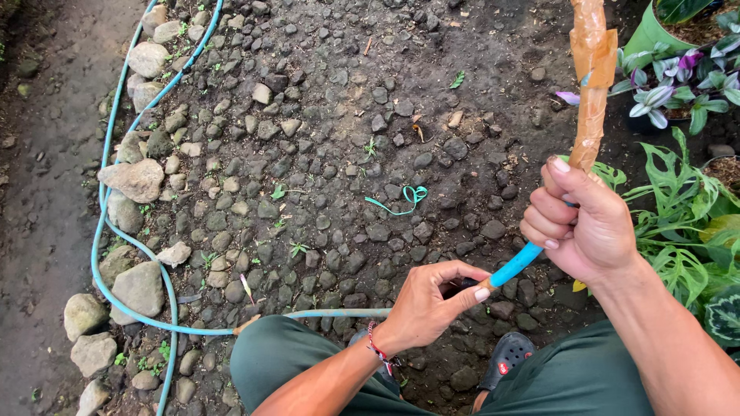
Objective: The person kneels on a gravel path and works on the end of a blue garden hose, pushing a black connector fitting onto the hose end and securing it with a green tie. They then peel off old brown tape and wrap clear plastic tape around the hose and fitting to hold the connection in place.
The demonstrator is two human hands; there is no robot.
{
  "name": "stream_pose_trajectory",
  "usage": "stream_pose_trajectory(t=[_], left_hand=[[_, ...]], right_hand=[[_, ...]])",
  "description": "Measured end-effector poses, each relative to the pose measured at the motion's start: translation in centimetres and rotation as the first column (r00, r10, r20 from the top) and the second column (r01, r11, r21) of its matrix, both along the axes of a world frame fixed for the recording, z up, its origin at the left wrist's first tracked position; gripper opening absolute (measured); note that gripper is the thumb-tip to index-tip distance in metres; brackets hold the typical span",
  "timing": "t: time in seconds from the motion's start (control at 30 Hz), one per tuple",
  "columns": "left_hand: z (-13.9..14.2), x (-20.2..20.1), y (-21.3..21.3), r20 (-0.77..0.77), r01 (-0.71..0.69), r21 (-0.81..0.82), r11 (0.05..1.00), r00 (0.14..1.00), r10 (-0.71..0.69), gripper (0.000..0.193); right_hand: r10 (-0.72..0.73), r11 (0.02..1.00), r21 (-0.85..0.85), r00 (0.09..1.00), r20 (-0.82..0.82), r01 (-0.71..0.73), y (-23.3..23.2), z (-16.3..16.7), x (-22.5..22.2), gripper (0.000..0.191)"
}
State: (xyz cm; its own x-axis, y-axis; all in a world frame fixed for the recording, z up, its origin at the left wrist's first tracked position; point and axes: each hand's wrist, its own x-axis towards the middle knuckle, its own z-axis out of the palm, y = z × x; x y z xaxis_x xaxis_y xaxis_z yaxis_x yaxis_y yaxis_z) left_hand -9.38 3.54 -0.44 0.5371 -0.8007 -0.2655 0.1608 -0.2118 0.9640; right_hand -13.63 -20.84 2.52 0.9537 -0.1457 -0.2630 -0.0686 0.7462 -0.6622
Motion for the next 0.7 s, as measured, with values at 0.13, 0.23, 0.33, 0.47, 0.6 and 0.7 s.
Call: stream_pose_trajectory(t=[0.13, 0.23, 0.33, 0.47, 0.6, 0.7], left_hand=[[-0.7, -0.5, 0.0, -0.031, -0.029, -0.011, 1.0, 0.999, 0.029, 0.028], [-2.0, -0.3, -0.3, -0.049, -0.07, -0.039, 0.997, 0.996, 0.068, 0.03], [-3.1, 1.1, -0.5, -0.133, -0.153, -0.109, 0.982, 0.981, 0.138, 0.033], [-3.5, 4.3, 0.3, -0.115, -0.221, -0.161, 0.962, 0.972, 0.204, 0.04], [-2.8, 5.5, 1.0, -0.136, -0.154, -0.189, 0.97, 0.982, 0.129, 0.043], [-2.0, 5.3, 1.2, -0.075, -0.175, -0.122, 0.977, 0.983, 0.167, 0.041]], right_hand=[[0.021, 0.999, -0.032, 0.999, 0.023, -0.02, 0.3, 0.4, 0.3, 0.038], [0.052, 0.966, -0.249, 0.997, -0.051, -0.063, 1.0, 0.2, 1.3, 0.024], [0.171, 0.851, -0.434, 0.938, -0.302, -0.295, 2.3, -1.1, 2.3, 0.044], [0.422, 0.714, -0.48, 0.86, -0.286, -0.51, 4.7, -3.5, 2.7, 0.05], [0.441, 0.675, -0.554, 0.868, -0.228, -0.488, 5.4, -4.6, 2.6, 0.039], [0.415, 0.646, -0.546, 0.846, -0.334, -0.533, 5.4, -4.4, 2.5, 0.037]])
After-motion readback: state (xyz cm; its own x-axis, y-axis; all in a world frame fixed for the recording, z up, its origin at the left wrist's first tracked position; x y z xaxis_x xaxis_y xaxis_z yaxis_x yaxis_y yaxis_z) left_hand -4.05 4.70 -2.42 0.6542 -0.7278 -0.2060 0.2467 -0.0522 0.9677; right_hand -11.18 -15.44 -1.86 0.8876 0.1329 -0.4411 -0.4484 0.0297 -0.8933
